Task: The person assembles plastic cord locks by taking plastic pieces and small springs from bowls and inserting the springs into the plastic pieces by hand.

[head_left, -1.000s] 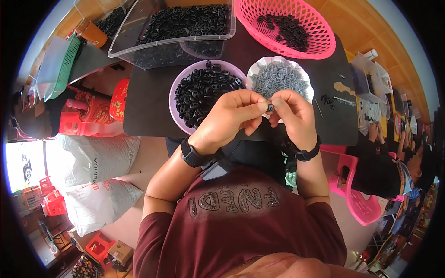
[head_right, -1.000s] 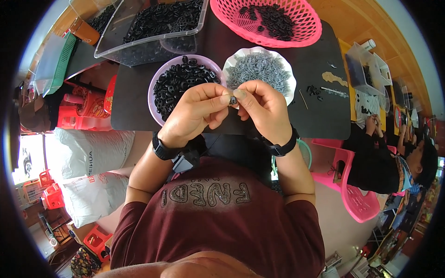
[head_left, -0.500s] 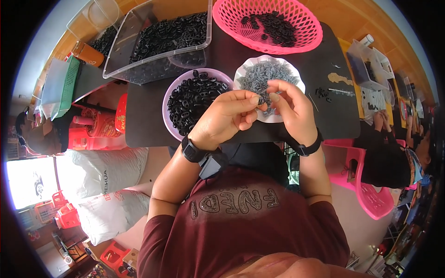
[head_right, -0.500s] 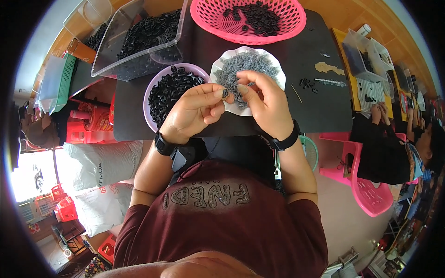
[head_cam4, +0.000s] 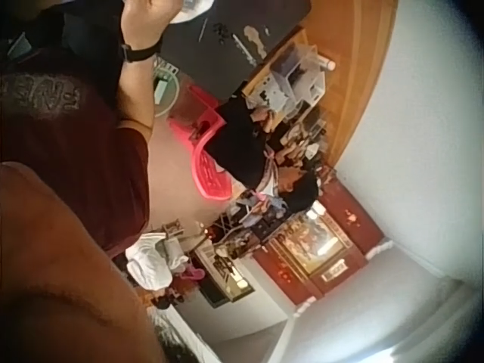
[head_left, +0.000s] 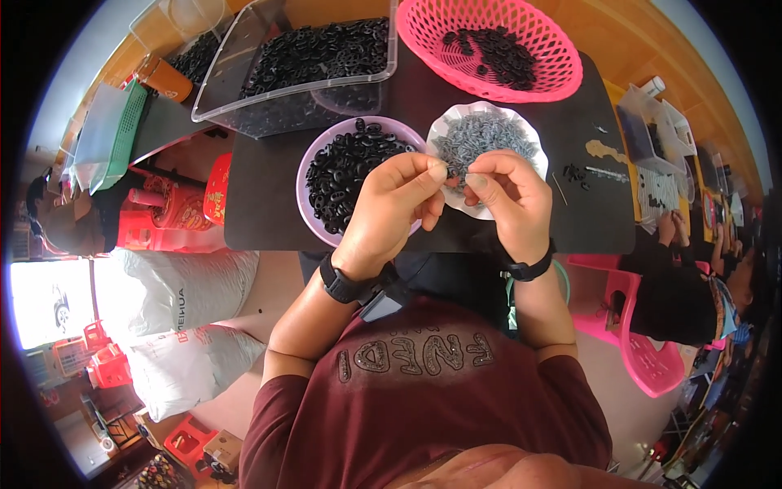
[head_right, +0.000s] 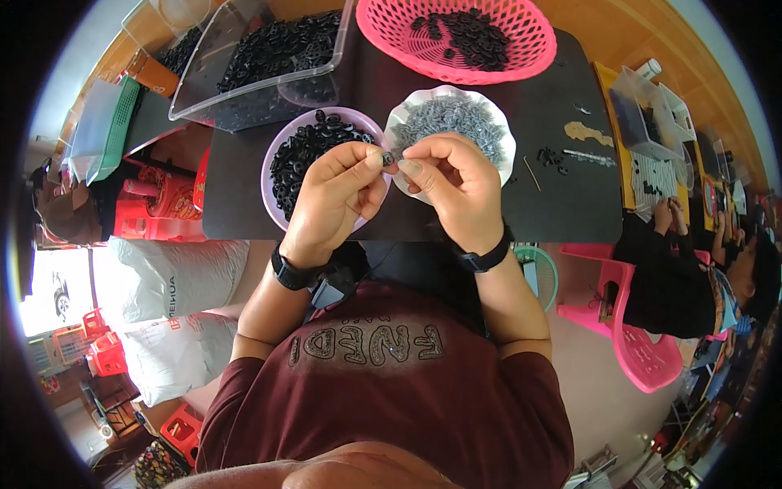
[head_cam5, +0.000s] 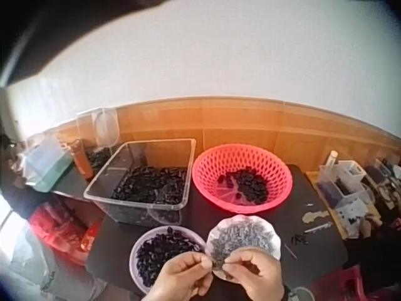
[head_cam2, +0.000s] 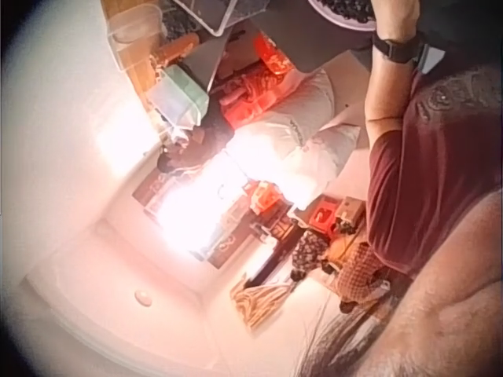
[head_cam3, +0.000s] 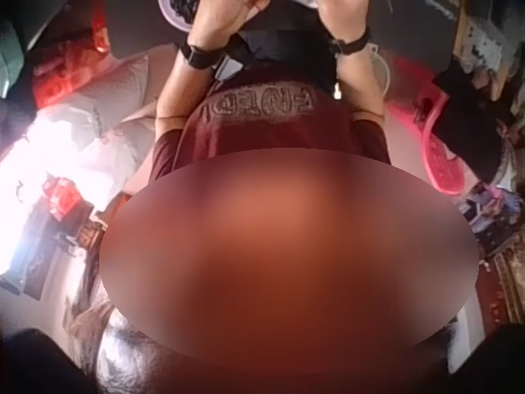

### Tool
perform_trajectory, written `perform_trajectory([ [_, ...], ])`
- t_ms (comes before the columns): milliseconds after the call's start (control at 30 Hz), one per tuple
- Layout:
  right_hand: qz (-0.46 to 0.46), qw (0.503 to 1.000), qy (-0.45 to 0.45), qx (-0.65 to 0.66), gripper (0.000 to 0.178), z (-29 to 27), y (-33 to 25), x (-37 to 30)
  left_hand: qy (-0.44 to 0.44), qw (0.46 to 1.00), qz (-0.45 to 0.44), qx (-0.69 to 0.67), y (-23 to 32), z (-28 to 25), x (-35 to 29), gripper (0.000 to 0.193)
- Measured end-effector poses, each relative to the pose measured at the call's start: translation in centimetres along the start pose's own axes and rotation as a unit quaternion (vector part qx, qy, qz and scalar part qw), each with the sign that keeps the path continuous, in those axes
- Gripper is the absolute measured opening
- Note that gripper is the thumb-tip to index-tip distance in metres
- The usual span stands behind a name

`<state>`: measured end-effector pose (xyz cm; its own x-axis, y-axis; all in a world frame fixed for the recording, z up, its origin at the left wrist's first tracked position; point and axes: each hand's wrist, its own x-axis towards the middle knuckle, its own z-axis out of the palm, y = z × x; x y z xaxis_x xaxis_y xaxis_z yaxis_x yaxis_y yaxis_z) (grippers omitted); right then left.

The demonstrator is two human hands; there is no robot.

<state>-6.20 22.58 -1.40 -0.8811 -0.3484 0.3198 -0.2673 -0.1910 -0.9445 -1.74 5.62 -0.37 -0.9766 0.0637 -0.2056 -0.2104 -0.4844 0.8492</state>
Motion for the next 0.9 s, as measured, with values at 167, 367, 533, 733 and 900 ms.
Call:
perform_trajectory([
  [167, -0.056, 0.997, 0.049, 0.027, 0.009, 3.5, 0.5, 0.2, 0.016, 0.997, 0.049, -0.050, 0.7, 0.0, -1.2, 0.014],
  [367, -0.009, 0.999, 0.023, 0.038, 0.011, 4.8, 0.9, 0.5, 0.045, 0.993, 0.108, 0.035, 0.9, -1.6, -2.2, 0.022],
  [533, -0.043, 0.992, 0.040, 0.115, 0.013, 6.1, 1.7, 0.3, 0.049, 0.991, 0.115, -0.045, 1.0, -1.9, -2.7, 0.018],
  [733, -0.108, 0.986, 0.061, 0.114, 0.013, 7.1, 2.8, 0.1, 0.061, 0.984, 0.151, -0.070, 0.9, -2.2, -2.8, 0.019],
  [900, -0.128, 0.983, 0.057, 0.120, 0.013, 7.4, 2.7, 0.2, 0.073, 0.982, 0.170, -0.039, 1.0, -2.0, -3.0, 0.019],
])
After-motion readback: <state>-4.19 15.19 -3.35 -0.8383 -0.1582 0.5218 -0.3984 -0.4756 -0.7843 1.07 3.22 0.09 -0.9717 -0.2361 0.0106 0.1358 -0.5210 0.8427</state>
